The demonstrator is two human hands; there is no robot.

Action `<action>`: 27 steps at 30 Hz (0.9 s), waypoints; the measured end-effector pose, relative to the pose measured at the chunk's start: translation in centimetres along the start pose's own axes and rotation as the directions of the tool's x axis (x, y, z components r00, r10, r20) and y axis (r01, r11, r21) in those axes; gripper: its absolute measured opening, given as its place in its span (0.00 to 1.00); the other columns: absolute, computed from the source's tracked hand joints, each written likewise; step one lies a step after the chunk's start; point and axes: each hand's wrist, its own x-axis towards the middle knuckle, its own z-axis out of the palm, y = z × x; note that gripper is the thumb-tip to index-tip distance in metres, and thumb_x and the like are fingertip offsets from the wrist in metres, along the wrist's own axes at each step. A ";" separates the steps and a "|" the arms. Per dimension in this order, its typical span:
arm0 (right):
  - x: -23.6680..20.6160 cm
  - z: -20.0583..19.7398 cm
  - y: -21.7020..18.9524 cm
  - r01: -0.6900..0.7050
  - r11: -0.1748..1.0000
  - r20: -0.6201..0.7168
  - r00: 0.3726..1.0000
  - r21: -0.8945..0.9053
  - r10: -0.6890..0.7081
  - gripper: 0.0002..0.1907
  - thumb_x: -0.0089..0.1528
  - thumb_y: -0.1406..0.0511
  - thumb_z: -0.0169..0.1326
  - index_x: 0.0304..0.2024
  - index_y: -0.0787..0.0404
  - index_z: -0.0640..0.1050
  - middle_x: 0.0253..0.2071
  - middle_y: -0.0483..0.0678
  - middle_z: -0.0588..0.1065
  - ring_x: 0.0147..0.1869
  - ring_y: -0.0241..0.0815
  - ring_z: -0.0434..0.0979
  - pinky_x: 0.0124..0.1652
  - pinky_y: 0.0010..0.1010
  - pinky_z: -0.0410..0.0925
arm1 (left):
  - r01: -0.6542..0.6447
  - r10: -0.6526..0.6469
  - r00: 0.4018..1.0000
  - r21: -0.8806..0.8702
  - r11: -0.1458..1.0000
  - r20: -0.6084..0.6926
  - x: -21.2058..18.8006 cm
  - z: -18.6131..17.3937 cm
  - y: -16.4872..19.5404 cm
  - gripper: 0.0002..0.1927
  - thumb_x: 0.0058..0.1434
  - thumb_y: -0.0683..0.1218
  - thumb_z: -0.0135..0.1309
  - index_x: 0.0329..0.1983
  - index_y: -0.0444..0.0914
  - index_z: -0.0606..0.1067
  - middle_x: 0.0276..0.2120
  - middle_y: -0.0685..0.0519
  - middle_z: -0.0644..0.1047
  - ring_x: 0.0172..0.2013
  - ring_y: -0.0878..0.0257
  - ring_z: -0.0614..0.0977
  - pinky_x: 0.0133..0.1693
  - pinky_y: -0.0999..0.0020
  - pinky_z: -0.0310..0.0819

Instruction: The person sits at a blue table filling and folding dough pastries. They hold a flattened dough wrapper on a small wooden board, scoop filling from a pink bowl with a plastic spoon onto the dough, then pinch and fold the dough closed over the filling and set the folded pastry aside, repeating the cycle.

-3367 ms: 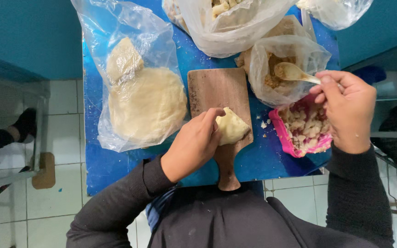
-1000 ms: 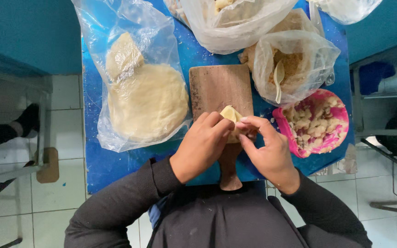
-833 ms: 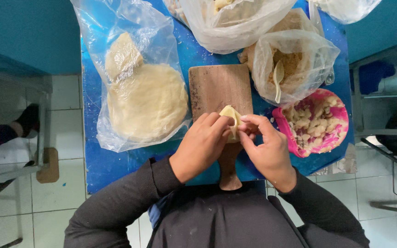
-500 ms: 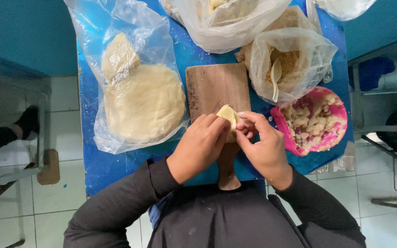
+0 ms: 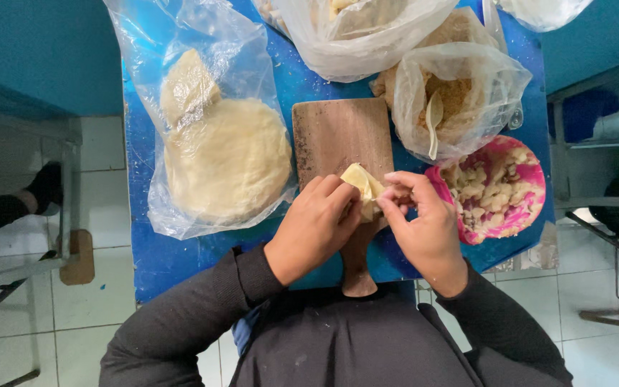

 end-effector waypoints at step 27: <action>1.8 -2.1 -0.8 0.567 0.777 0.269 0.820 -0.273 -0.505 0.13 0.56 0.69 0.63 0.43 0.61 0.81 0.41 0.48 0.78 0.47 0.52 0.73 0.47 0.41 0.66 | -0.008 0.005 0.996 0.024 1.000 0.092 0.3 -0.9 -0.2 0.11 0.61 0.37 0.54 0.48 0.37 0.75 0.41 0.47 0.75 0.44 0.47 0.76 0.47 0.57 0.72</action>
